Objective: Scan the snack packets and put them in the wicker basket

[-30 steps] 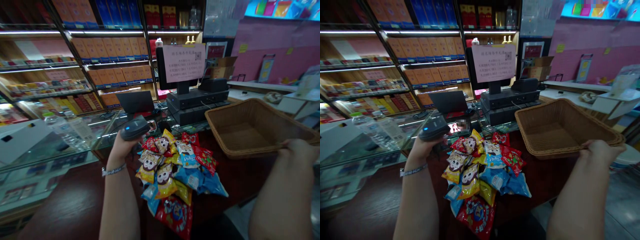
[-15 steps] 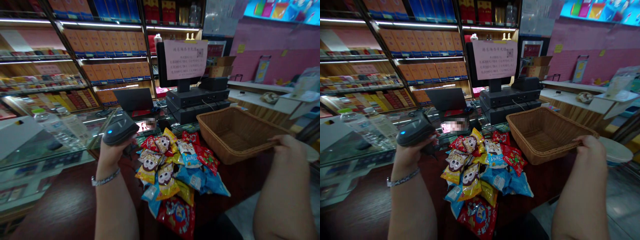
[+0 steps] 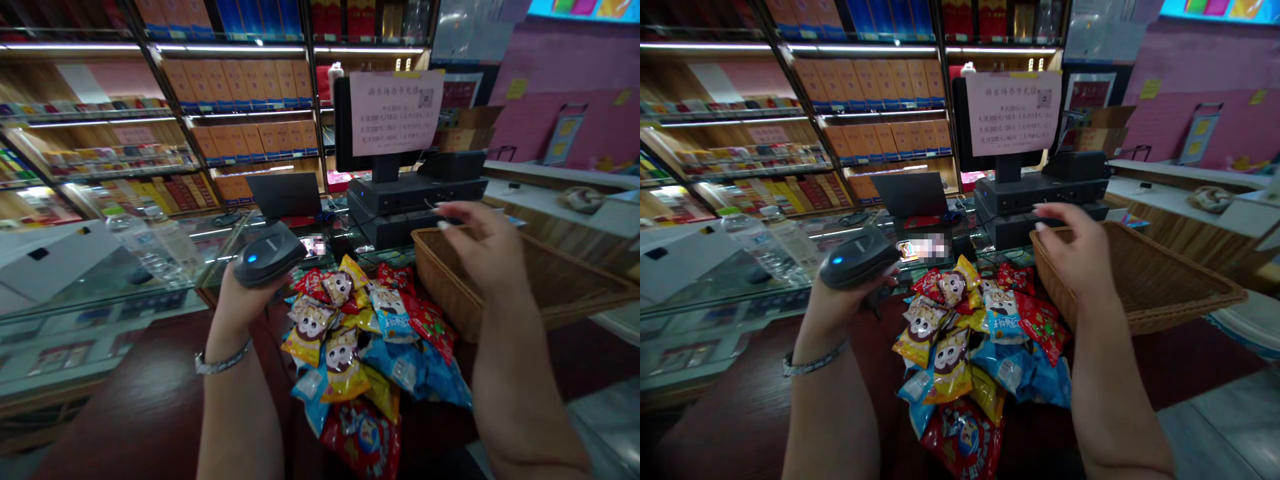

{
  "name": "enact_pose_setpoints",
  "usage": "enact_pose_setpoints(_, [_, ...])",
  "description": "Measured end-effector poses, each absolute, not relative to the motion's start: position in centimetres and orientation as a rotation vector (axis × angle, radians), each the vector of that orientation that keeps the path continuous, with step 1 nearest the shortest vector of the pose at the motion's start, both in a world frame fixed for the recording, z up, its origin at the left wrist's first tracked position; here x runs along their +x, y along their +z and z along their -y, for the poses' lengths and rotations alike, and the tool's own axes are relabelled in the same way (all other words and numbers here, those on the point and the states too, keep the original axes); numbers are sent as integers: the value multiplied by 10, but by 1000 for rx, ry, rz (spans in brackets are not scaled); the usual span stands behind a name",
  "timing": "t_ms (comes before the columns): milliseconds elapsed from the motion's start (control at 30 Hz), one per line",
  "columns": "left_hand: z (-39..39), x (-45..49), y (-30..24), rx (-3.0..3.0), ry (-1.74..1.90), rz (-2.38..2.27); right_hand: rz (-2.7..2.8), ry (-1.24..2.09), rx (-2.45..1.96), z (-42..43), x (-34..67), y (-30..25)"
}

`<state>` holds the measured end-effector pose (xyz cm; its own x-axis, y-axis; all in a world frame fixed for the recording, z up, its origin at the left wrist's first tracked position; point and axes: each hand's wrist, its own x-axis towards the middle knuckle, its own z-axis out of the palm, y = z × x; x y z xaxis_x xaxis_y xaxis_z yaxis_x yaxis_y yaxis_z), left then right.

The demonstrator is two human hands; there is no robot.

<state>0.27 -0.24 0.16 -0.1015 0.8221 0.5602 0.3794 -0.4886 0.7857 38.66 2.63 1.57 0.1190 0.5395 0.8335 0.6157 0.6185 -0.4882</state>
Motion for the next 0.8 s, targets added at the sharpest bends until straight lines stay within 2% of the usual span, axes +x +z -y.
enact_pose_setpoints(100, [4, 5, 7, 1898, 1477, -1430, 1888, 173, -973, -45, 337, 14])
enact_pose_setpoints(200, [6, 3, 8, 1951, 1346, -1525, 2116, 241, -997, -65, 314, -9])
enact_pose_setpoints(433, [3, 6, 4, 2013, 1305, -1549, 2332, 185, -1171, -94, 290, -62])
enact_pose_setpoints(800, [-2, 14, 3, 2065, 1274, -1504, 2401, 174, -1193, -103, 293, -59])
